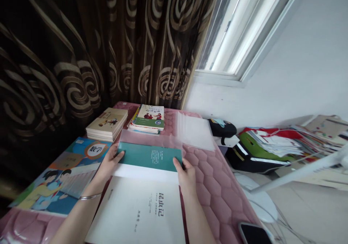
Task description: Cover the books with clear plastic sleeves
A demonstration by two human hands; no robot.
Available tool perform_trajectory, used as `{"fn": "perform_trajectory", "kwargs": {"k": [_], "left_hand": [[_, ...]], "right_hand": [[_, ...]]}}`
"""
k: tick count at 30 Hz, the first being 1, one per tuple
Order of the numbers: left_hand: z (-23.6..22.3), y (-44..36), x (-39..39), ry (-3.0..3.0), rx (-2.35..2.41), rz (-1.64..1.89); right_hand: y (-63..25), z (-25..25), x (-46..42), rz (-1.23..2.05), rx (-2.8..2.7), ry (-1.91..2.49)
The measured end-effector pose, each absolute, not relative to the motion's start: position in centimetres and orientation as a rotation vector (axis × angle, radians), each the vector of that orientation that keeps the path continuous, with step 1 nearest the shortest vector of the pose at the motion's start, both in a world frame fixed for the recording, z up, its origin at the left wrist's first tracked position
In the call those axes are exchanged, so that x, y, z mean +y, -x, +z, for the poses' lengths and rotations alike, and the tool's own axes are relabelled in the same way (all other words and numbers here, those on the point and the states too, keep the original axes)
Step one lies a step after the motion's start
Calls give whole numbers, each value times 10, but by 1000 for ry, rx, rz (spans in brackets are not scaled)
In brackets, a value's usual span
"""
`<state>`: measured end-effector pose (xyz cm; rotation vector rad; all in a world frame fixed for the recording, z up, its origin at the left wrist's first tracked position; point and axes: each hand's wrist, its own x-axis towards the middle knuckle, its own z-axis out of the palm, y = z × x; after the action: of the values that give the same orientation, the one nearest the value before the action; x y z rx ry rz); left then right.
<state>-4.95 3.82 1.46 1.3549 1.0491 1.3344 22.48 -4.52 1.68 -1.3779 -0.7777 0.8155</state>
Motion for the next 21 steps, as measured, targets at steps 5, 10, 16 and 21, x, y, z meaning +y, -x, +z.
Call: {"fn": "perform_trajectory", "kwargs": {"k": [5,10,16,21], "left_hand": [[19,50,35,-1305,1062,1307],[18,51,34,-1267,1025,1306],[8,49,41,-1326,994,1347],[13,50,37,-1267,1029,1337]], "right_hand": [[-224,14,-45,752,-808,1405],[-223,13,-45,747,-795,1406],[-222,17,-47,828,-779,1345],[-225,9,-43,783,-822,1357]]}}
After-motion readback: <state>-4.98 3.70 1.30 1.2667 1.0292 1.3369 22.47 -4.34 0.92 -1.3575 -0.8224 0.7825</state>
